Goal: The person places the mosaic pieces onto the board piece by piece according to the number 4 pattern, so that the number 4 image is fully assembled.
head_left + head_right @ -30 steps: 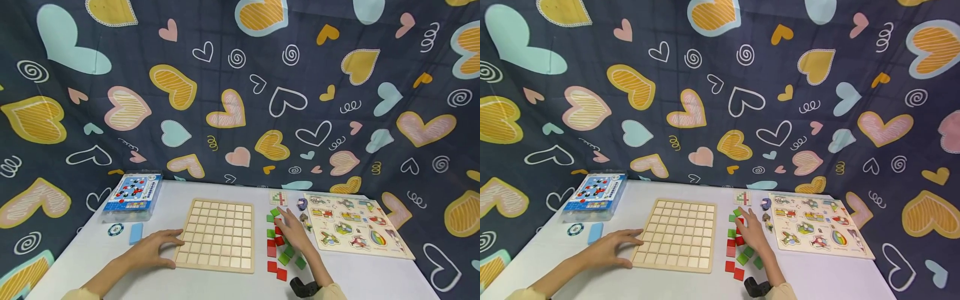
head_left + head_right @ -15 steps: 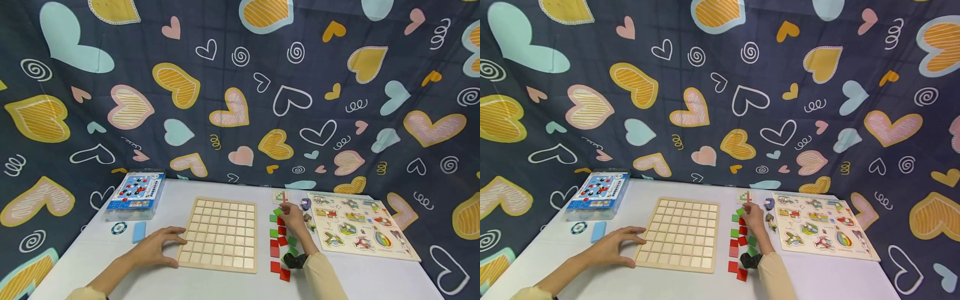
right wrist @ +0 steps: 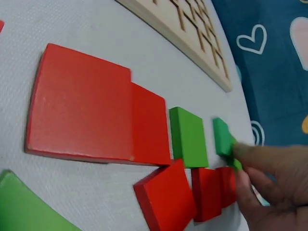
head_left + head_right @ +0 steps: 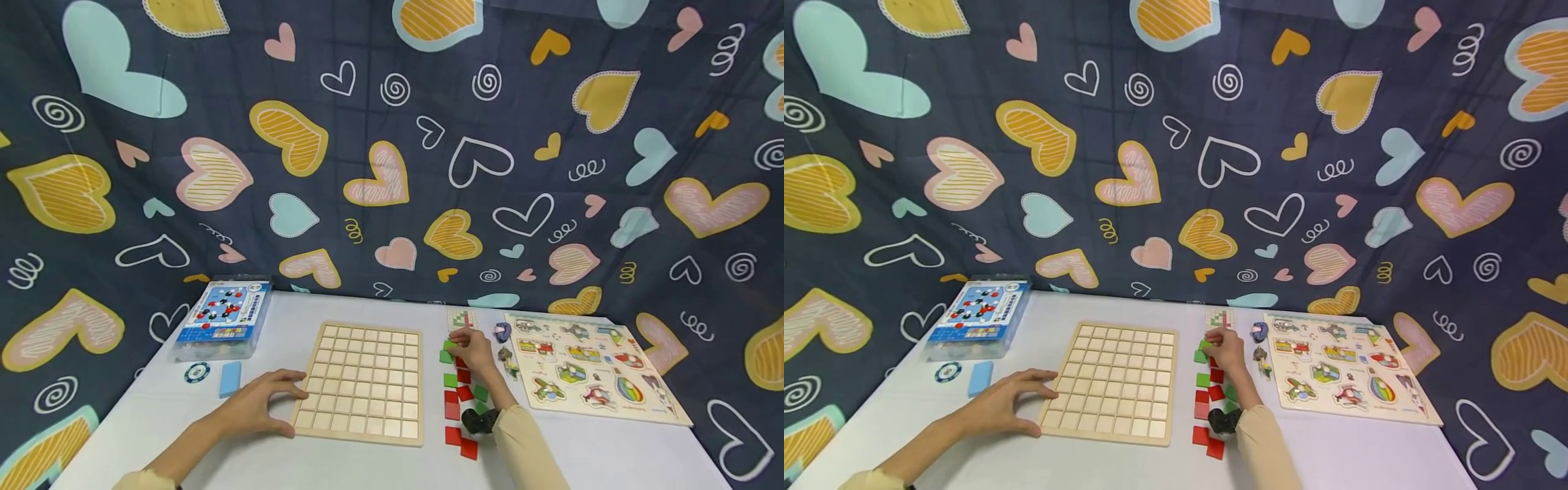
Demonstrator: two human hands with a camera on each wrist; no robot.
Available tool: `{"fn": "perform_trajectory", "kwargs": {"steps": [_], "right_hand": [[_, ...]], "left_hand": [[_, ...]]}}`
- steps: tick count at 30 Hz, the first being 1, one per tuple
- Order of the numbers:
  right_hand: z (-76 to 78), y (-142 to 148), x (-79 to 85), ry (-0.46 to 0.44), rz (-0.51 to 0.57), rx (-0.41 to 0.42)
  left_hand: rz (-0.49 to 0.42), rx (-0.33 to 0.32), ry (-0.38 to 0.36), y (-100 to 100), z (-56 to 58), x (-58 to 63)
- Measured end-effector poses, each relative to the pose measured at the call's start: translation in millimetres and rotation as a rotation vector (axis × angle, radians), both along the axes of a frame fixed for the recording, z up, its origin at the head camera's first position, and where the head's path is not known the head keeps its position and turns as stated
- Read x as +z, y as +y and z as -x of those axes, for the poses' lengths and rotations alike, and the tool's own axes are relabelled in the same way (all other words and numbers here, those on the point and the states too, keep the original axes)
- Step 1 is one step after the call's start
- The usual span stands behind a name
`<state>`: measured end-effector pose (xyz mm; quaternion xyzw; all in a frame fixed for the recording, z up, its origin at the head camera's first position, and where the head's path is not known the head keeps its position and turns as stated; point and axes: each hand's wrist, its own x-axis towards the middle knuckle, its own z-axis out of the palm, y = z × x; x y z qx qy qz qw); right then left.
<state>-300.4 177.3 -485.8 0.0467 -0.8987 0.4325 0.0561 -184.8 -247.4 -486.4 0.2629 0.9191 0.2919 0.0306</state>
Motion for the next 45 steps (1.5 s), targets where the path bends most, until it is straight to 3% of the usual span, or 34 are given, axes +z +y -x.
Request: {"fn": "perform_trajectory", "kwargs": {"steps": [6, 12, 19, 30, 39, 45], "right_hand": [[-0.4, 2, 6.8, -0.12, 0.074, 0.131], [-2.6, 4, 12.5, -0.196, 0.116, 0.206], [-2.3, 2, 14.2, -0.208, 0.095, 0.263], [0.9, -2, 3.4, -0.108, 0.056, 0.189], [-5.6, 3, 14.0, -0.202, 0.124, 0.308], [-5.0, -2, 14.5, -0.2, 0.06, 0.287]], "left_hand": [[-0.003, -0.005, 0.0, 1, 1.6, 2.0], [-0.007, -0.011, 0.018, 2, -0.3, 2.7], [-0.022, -0.004, -0.01, 0, -1.5, 3.5], [-0.03, -0.006, -0.018, 2, -1.3, 3.6], [-0.03, -0.005, -0.023, 2, -0.9, 3.3], [-0.022, -0.025, 0.02, 2, -1.5, 3.3]]}}
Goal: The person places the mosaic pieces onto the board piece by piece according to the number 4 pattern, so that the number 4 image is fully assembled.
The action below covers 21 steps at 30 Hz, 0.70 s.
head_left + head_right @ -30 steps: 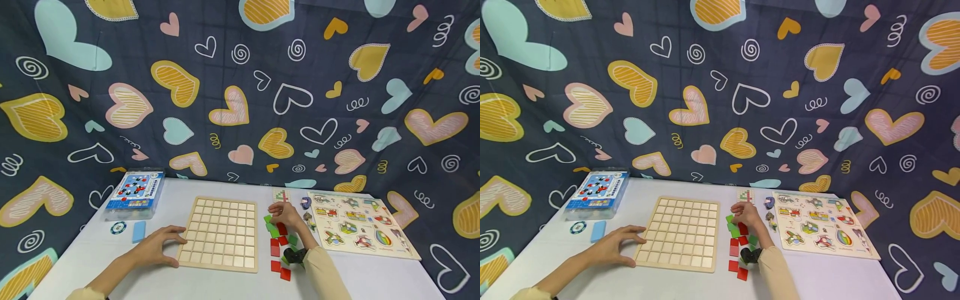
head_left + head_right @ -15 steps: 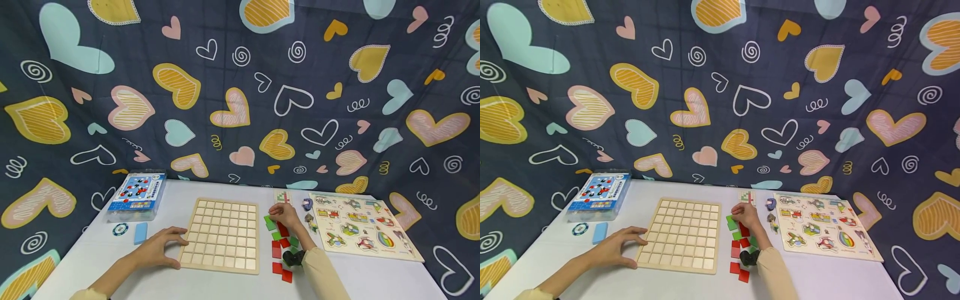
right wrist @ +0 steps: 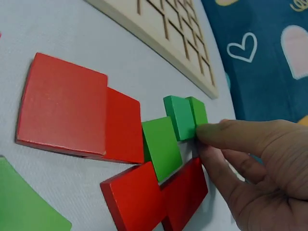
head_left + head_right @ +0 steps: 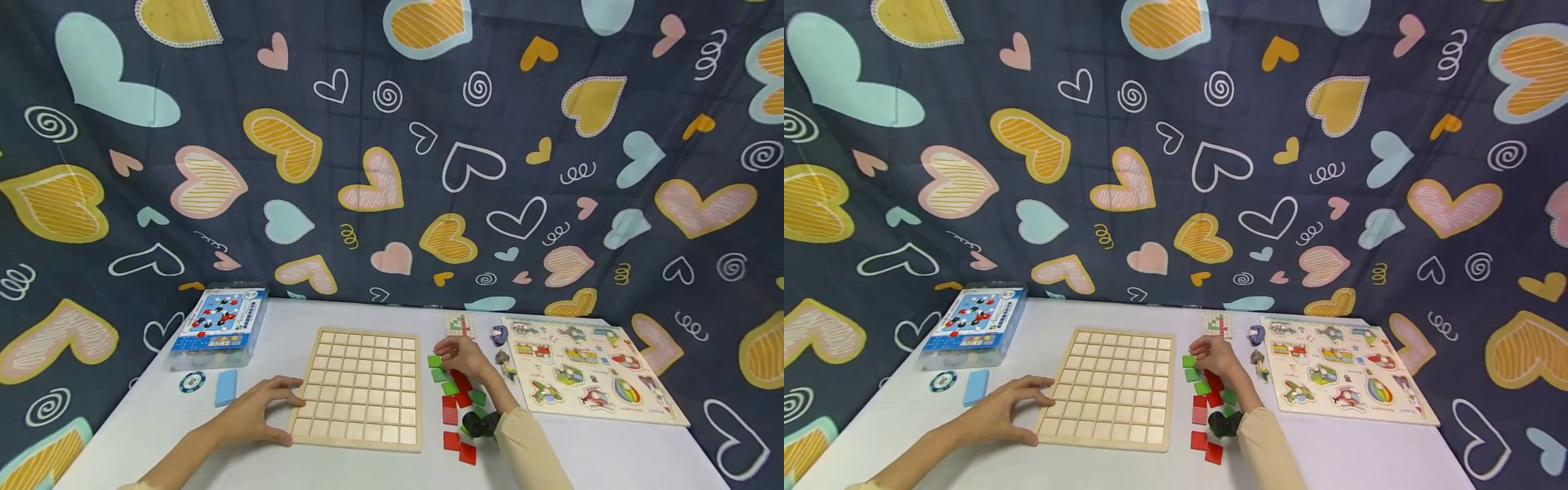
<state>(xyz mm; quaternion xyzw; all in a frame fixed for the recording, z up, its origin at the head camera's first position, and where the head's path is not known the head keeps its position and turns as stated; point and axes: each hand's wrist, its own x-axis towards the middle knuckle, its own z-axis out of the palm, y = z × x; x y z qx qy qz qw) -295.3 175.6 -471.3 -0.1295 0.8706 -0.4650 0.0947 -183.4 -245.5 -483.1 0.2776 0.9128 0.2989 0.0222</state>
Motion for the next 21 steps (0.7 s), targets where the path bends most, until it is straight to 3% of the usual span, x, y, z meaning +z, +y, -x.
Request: {"fn": "perform_trajectory", "kwargs": {"steps": [12, 21], "right_hand": [[-2.2, -10, 2.8, -0.057, -0.007, -0.073], [-0.1, -15, -4.9, 0.014, -0.005, -0.17]], "left_hand": [[0.002, 0.013, -0.006, 0, -2.3, -4.0], [0.011, 0.021, -0.008, 0, -0.5, -2.2]]}}
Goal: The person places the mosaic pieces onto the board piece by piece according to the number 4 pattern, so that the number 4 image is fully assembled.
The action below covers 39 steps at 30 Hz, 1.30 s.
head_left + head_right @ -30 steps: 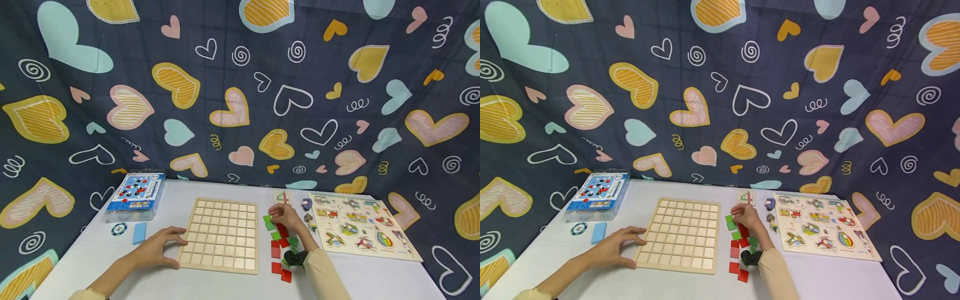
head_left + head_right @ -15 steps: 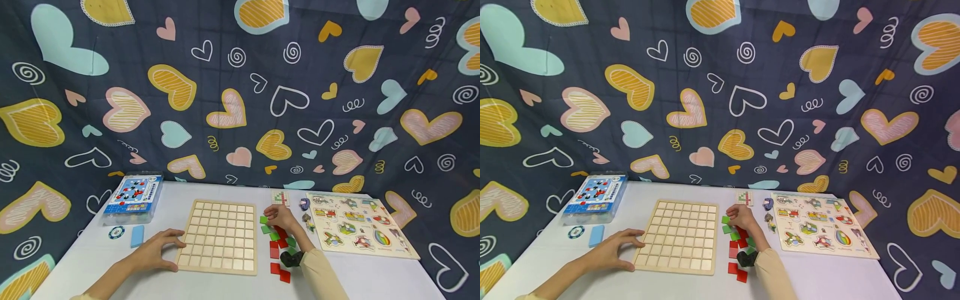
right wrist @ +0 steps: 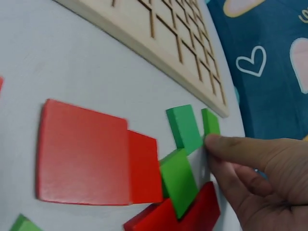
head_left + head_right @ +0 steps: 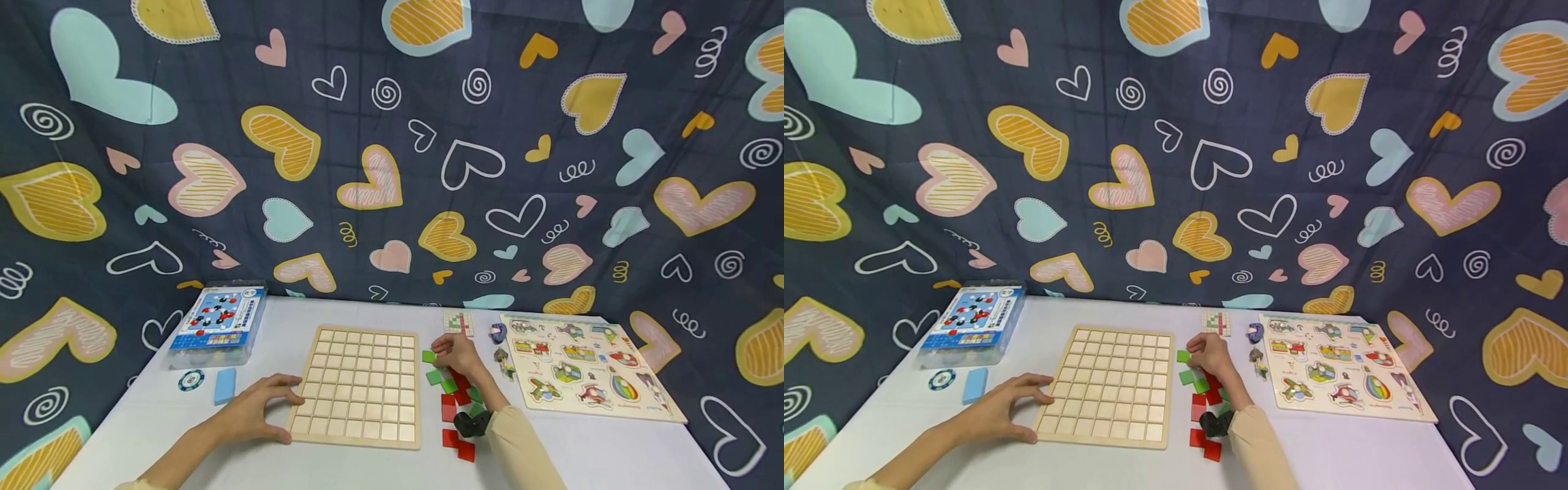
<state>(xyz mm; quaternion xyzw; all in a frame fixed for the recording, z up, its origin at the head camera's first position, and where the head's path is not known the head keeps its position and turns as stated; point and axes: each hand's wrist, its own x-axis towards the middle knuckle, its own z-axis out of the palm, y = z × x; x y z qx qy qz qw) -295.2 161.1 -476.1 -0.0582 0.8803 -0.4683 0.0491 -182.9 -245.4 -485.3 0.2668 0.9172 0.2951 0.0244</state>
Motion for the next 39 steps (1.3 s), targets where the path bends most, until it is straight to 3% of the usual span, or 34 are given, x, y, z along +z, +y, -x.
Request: {"fn": "perform_trajectory", "kwargs": {"steps": [14, 39], "right_hand": [[-0.6, -3, -7.2, 0.116, 0.027, -0.119], [8.8, -50, -5.8, 0.245, 0.067, -0.016]], "left_hand": [[0.023, 0.01, -0.001, 0, 3.8, 1.4], [0.008, 0.019, -0.006, 2, -0.3, 1.3]]}}
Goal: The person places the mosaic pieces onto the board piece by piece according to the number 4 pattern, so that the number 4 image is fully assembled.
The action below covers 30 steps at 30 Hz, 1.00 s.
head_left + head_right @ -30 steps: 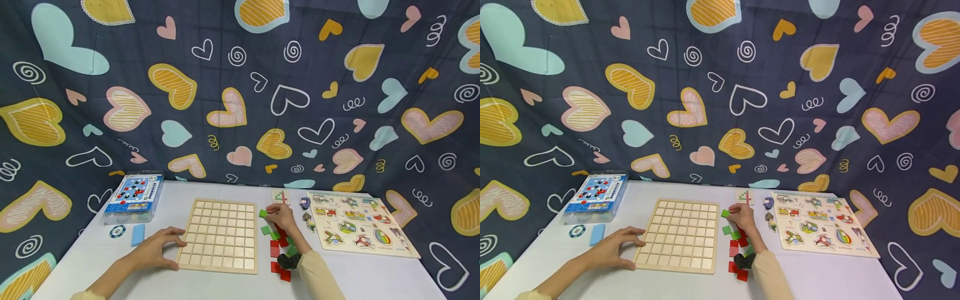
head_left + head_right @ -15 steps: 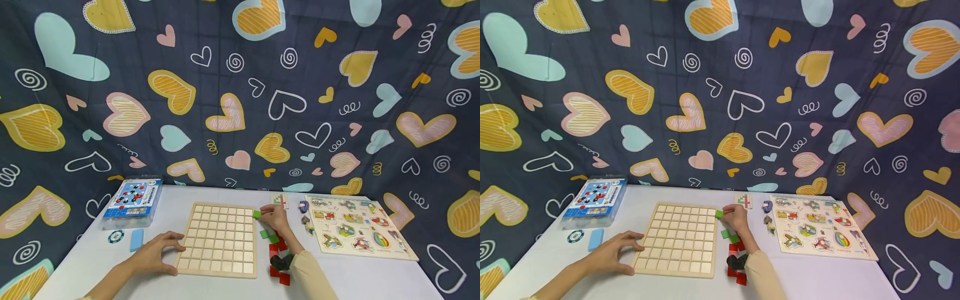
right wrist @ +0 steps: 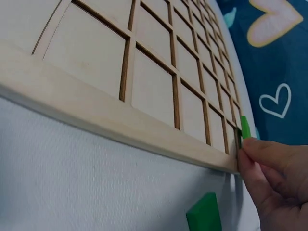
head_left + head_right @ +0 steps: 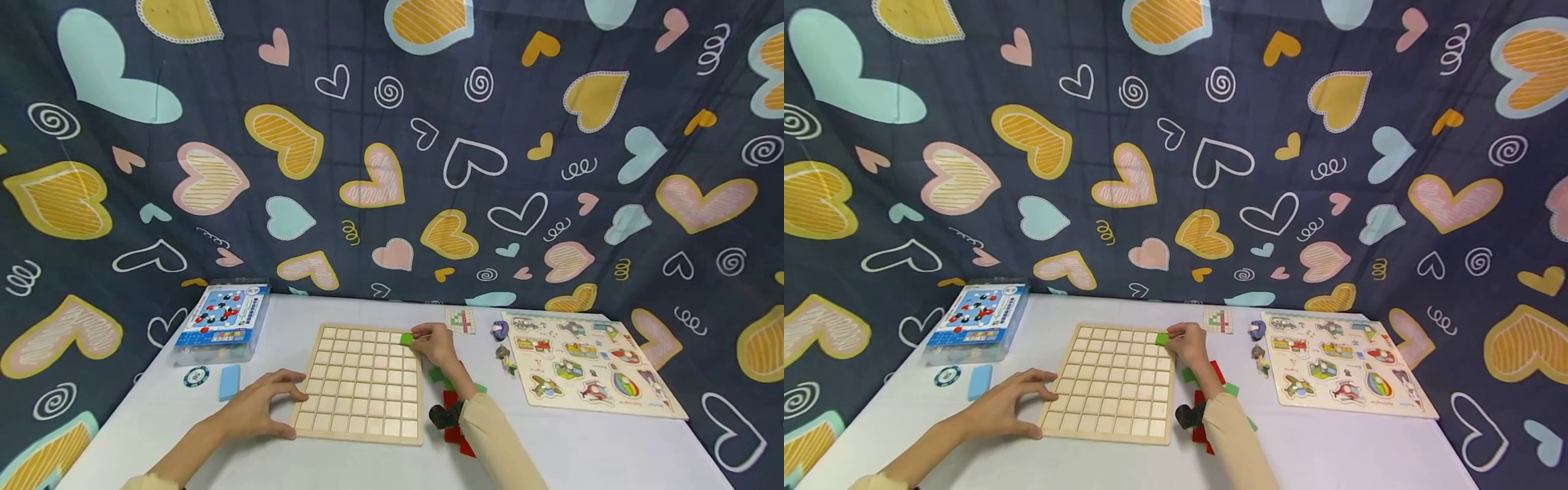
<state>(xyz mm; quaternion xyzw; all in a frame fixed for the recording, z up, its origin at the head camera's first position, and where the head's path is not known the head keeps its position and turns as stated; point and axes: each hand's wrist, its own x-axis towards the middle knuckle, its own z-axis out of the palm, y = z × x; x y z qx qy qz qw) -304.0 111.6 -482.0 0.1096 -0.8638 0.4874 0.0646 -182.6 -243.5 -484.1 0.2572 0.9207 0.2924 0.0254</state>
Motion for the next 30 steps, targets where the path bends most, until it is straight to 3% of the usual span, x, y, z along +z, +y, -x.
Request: {"fn": "perform_trajectory", "kwargs": {"steps": [9, 18, 30], "right_hand": [[9.0, -14, -3.6, 0.045, -0.027, 0.03], [12.2, -25, -2.0, -0.006, -0.011, 0.084], [12.1, -40, 0.0, 0.014, 0.016, 0.128]], "left_hand": [[-0.002, 0.004, 0.008, -1, 1.1, 0.4], [-0.009, 0.005, -0.016, 1, -1.2, 1.4], [-0.011, 0.018, -0.031, -1, -0.3, -1.2]]}}
